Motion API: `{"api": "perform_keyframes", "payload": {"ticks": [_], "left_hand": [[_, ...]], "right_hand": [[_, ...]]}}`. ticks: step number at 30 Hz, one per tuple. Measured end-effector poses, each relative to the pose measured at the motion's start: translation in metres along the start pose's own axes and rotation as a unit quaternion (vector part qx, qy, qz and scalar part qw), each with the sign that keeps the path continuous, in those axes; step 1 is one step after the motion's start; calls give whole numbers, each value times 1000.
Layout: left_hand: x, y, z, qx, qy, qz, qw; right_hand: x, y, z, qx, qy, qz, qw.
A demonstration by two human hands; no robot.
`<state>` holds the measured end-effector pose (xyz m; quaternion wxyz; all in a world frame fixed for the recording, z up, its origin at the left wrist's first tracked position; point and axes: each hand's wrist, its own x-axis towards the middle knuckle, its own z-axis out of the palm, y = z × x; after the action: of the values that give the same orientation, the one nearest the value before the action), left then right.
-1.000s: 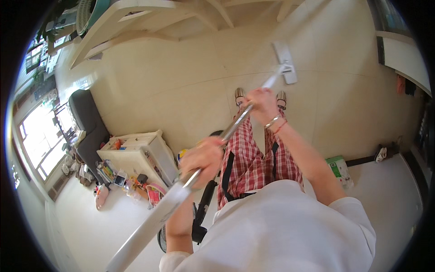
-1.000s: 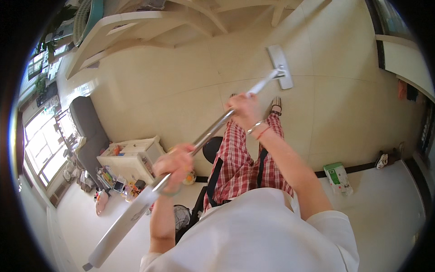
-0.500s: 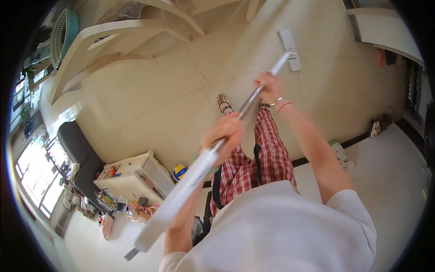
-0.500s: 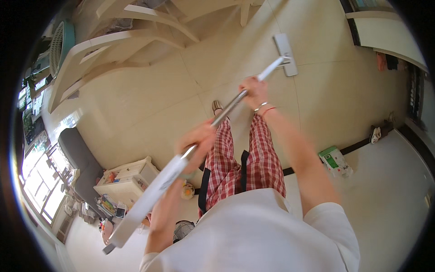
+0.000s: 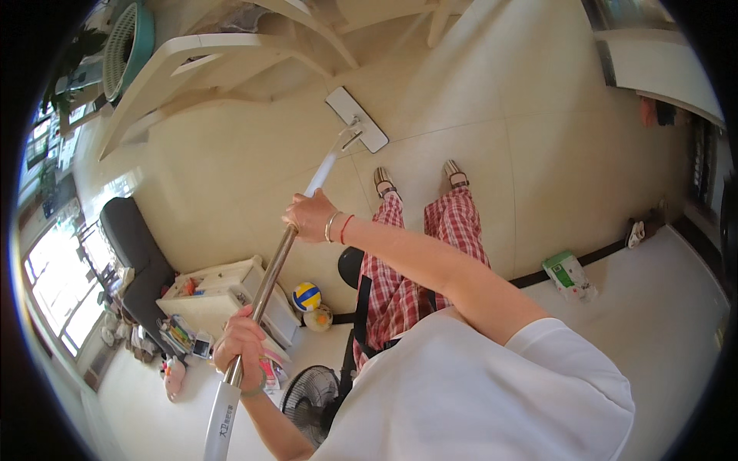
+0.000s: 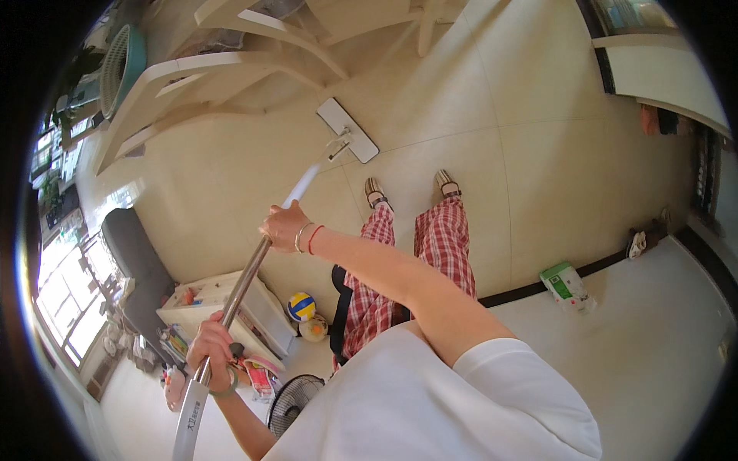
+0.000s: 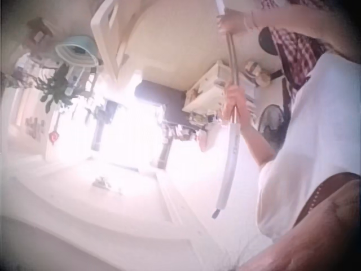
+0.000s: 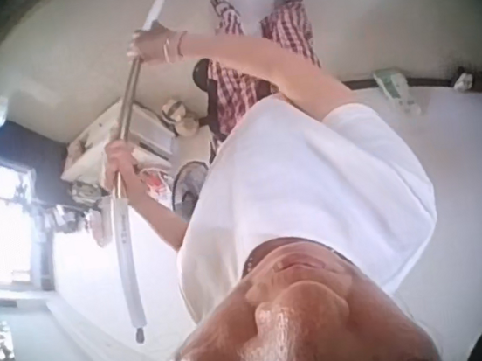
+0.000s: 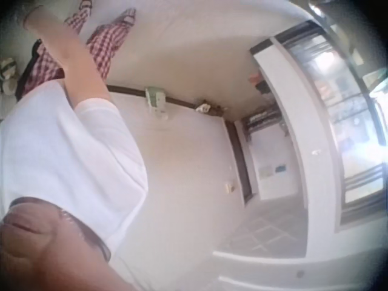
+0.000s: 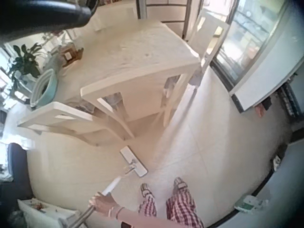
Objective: The person mops the tiled floor of a living room using a flat mop. They move the mop back and forth across the floor, navigating around furniture such as a dining table, chairs, and a sofa. The person adjusts their grip and position to clean different sections of the room.
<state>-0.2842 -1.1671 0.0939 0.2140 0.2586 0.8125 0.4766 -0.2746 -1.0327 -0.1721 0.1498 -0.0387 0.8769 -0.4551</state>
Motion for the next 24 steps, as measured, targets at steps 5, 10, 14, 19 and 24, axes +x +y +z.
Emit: {"api": "perform_keyframes", "payload": {"ticks": [5,10,14,19,24], "left_hand": [[10,17,53,-32,-9,44,998],[15,23,157,-179,-35,69,981],[35,23,254,-207,-122,105,965],[45,7,387,-284,-167,141,933],[22,14,417,-419,-72,-18,905]], "right_hand": [[-49,26,-36,-33,-1,39,999],[-165,112,-75,-37,146,52,987],[-250,192,-111,-38,234,122,964],[-340,298,-144,-112,304,143,935],[-362,335,-130,-96,297,212,926]]}}
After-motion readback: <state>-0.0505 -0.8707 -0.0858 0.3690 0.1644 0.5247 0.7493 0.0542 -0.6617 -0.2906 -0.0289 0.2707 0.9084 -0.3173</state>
